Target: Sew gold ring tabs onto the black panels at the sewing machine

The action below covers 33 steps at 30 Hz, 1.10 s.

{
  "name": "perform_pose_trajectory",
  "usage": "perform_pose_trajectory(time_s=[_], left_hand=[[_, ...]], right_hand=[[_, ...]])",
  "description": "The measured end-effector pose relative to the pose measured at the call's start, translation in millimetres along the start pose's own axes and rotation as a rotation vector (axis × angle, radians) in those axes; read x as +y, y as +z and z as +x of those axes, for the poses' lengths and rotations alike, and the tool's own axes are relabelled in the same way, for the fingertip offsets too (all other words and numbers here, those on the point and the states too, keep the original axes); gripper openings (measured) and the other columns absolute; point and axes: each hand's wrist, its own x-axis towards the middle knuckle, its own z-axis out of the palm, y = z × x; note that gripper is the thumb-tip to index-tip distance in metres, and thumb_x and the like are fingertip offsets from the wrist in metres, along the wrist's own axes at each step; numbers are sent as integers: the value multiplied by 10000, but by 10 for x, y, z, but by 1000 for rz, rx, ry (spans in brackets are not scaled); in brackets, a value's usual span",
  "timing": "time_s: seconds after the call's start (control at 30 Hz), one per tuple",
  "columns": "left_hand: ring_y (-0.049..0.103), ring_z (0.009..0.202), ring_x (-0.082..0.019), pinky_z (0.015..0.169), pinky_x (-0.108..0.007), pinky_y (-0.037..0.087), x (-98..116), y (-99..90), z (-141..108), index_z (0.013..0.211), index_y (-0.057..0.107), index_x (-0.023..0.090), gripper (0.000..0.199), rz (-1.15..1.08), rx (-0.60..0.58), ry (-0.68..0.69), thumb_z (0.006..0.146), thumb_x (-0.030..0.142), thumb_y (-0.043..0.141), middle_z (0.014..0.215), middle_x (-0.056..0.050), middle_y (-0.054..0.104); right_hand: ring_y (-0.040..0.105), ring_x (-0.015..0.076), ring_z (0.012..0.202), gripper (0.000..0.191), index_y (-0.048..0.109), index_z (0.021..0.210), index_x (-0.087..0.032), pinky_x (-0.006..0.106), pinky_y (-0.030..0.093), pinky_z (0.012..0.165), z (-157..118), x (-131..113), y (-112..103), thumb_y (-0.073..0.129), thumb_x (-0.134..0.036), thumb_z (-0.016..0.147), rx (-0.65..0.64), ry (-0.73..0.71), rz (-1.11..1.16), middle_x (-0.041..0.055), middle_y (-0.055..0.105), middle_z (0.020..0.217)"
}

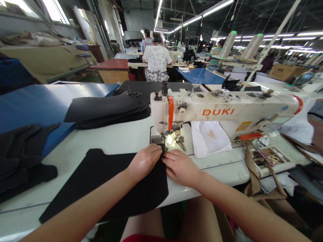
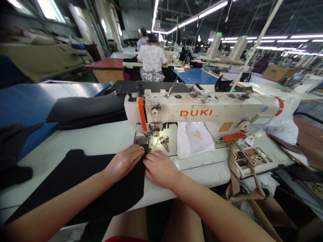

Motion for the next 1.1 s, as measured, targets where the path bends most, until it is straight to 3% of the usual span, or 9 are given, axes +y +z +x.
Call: perform_pose_trajectory(time_s=[0.23, 0.7, 1.1], left_hand=[[601, 893, -198, 815, -364, 534, 6, -2, -20, 877, 586, 162, 281, 10, -2, -9, 973, 219, 328, 890, -68, 634], [599, 994, -219, 897, -386, 528, 54, -33, -105, 1045, 600, 118, 226, -40, 7, -69, 928, 169, 413, 1050, -114, 650], [609, 1008, -232, 902, -401, 538, -202, 80, 84, 1033, 622, 97, 266, 19, 25, 17, 937, 161, 382, 1031, -131, 671]], right_hand=[[532, 244, 1026, 179, 630, 990, -118, 375, 411, 968, 32, 47, 39, 534, -175, 850, 69, 14, -58, 110, 625, 1067], [569, 231, 987, 106, 652, 905, -105, 362, 430, 950, 75, 56, 121, 565, -145, 859, 58, -24, -184, 103, 663, 1001], [565, 208, 935, 77, 637, 877, -119, 334, 428, 918, 244, 335, 178, 562, -140, 875, 6, 12, -229, 75, 642, 910]])
